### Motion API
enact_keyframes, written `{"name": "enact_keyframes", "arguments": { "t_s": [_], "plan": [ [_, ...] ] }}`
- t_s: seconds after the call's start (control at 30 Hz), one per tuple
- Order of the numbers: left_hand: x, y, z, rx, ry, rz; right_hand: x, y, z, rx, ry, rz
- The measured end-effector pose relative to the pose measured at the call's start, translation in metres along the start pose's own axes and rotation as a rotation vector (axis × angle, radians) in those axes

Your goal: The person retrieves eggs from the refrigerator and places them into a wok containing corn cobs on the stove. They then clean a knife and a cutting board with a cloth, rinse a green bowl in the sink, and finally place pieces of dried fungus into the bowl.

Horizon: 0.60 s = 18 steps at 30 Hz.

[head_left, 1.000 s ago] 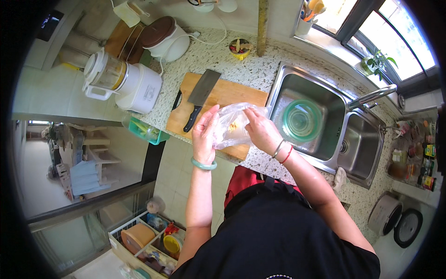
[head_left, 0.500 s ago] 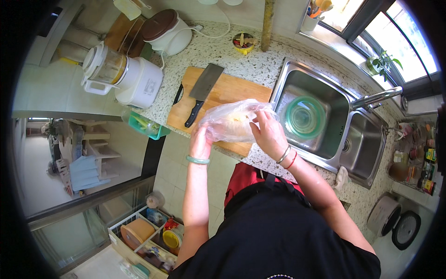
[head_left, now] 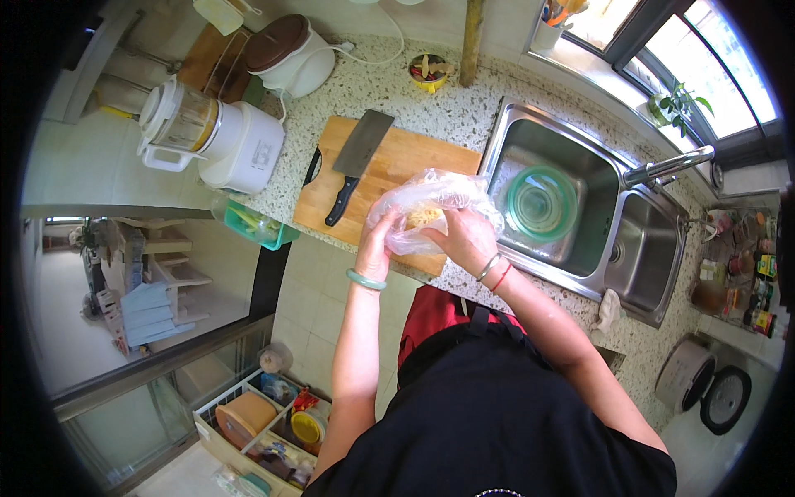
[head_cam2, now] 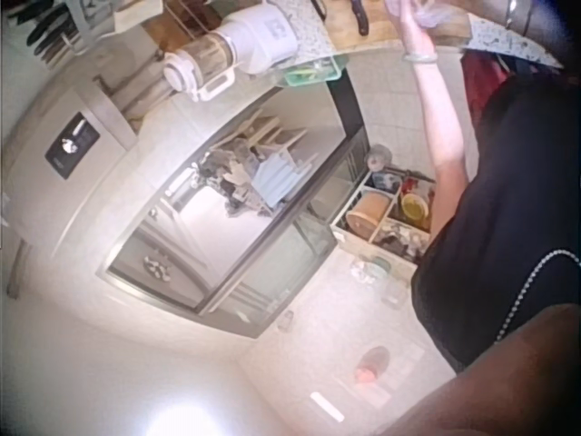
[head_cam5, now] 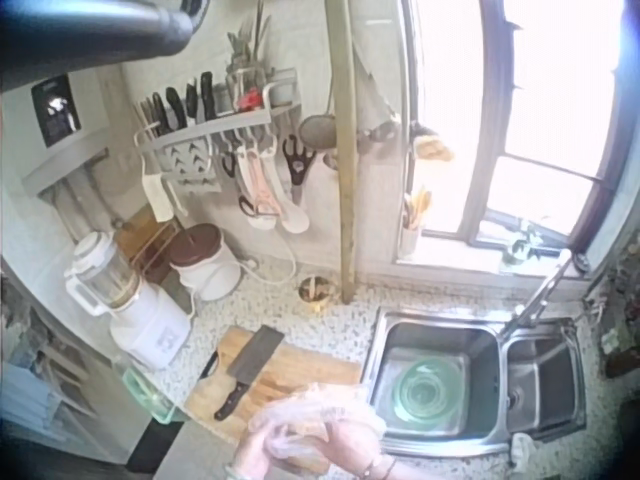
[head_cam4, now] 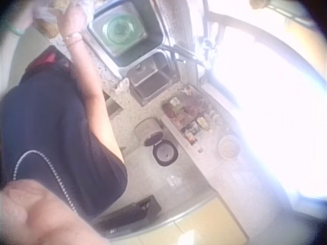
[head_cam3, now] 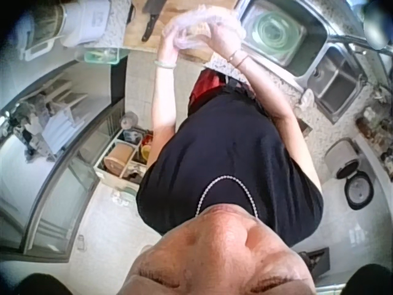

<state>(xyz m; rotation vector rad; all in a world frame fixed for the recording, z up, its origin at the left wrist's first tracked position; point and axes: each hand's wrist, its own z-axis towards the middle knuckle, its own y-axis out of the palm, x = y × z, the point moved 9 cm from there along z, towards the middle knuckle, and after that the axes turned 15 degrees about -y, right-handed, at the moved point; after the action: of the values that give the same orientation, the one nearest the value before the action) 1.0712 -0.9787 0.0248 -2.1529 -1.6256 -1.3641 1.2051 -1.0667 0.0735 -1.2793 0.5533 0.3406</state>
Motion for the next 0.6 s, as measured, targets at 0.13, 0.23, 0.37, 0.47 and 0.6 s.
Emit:
{"name": "enact_keyframes", "arguments": {
  "t_s": [0.13,0.23,0.37,0.47,0.6],
  "plan": [
    [0.003,0.005,-0.004,0.074,-0.008,0.160,-0.005,0.009,0.008,0.008,0.043,-0.072],
    [0.008,0.001,-0.004,0.139,0.065,0.173,0.002,0.016,0.011,-0.101,0.116,-0.048],
    [0.018,0.002,-0.011,0.173,0.195,0.260,0.013,0.019,0.009,-0.075,0.169,0.029],
    [0.023,-0.002,-0.013,0.161,0.258,0.230,0.026,0.029,-0.008,-0.287,0.350,0.230],
    [0.033,0.007,-0.017,0.156,0.263,0.254,0.036,0.012,-0.008,0.137,0.168,0.607]
  ]
}}
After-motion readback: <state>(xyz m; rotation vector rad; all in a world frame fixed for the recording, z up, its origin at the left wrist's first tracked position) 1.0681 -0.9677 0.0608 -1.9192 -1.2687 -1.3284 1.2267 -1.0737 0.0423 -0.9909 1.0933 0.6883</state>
